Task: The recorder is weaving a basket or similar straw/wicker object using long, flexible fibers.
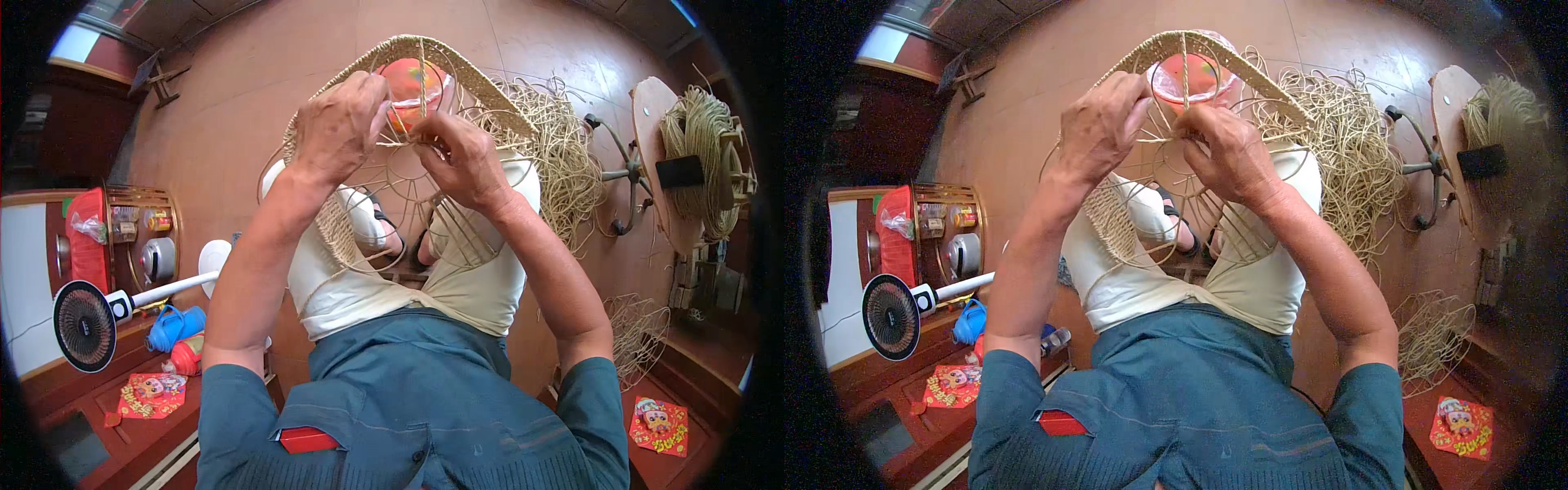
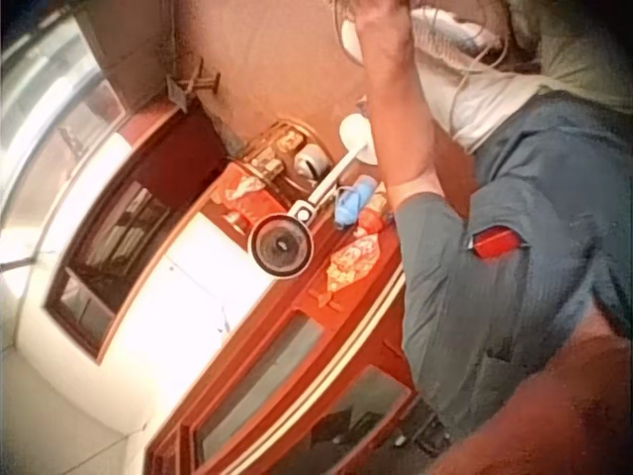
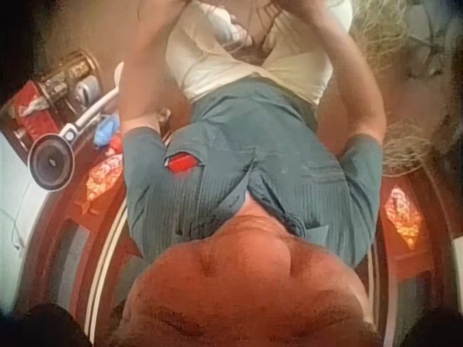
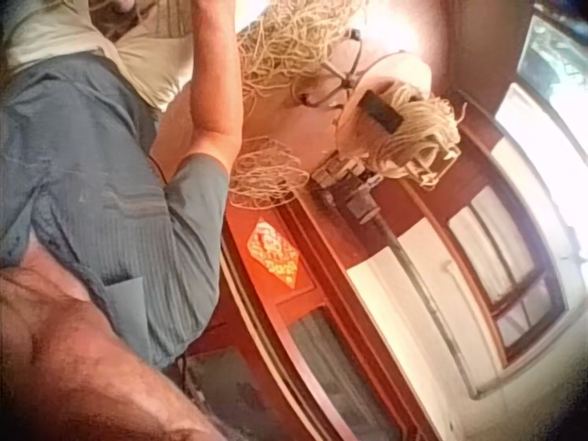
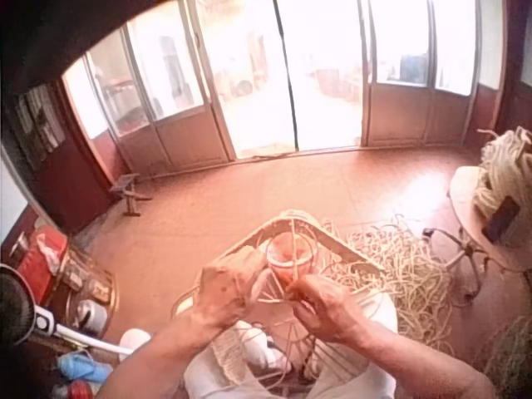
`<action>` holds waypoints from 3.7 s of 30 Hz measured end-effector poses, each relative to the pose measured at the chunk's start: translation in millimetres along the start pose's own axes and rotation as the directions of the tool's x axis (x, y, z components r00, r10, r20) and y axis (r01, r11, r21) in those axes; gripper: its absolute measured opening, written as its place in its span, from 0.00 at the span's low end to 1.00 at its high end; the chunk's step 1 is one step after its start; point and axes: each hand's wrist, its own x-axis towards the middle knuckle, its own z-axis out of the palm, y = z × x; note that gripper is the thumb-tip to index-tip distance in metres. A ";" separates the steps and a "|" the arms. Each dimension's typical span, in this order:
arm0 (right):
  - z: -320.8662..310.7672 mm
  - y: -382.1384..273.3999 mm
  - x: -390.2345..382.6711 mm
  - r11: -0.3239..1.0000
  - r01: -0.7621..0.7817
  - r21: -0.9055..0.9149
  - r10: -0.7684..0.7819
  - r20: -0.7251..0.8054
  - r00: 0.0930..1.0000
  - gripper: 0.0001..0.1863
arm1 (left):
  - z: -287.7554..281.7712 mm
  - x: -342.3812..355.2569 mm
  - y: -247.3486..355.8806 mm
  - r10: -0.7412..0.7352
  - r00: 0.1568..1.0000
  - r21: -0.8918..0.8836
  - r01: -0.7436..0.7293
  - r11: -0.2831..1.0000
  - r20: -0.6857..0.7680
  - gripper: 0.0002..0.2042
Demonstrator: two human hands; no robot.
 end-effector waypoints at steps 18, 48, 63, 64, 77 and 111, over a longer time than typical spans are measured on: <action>-0.4 -1.4 -1.5 0.987 -0.116 0.110 0.118 -0.019 0.993 0.19 | 10.2 15.7 -4.5 -0.029 0.991 0.078 0.019 0.997 0.130 0.08; 6.7 -46.1 -19.7 0.982 -0.182 0.048 0.186 -0.107 0.977 0.12 | -29.0 51.7 -23.9 0.217 0.968 0.033 -0.215 0.976 -0.129 0.07; 7.0 -45.5 -20.6 0.992 -0.119 0.039 0.123 -0.126 0.984 0.13 | -29.5 58.5 -14.8 0.007 0.999 -0.196 -0.015 0.980 -0.041 0.09; 5.2 -46.1 -20.4 0.994 -0.108 0.032 0.111 -0.120 0.987 0.13 | -30.5 59.0 -14.6 0.001 1.000 -0.206 -0.006 0.979 -0.025 0.09; -73.6 -29.2 10.9 0.969 -0.198 -0.148 0.105 -0.477 0.873 0.07 | -32.3 56.2 -17.6 0.018 0.999 -0.223 -0.028 0.974 -0.045 0.07; -47.1 -36.8 91.0 0.995 -0.070 0.077 0.087 -0.247 0.965 0.08 | -41.4 43.6 -4.9 -0.026 0.992 -0.215 0.000 0.977 -0.120 0.07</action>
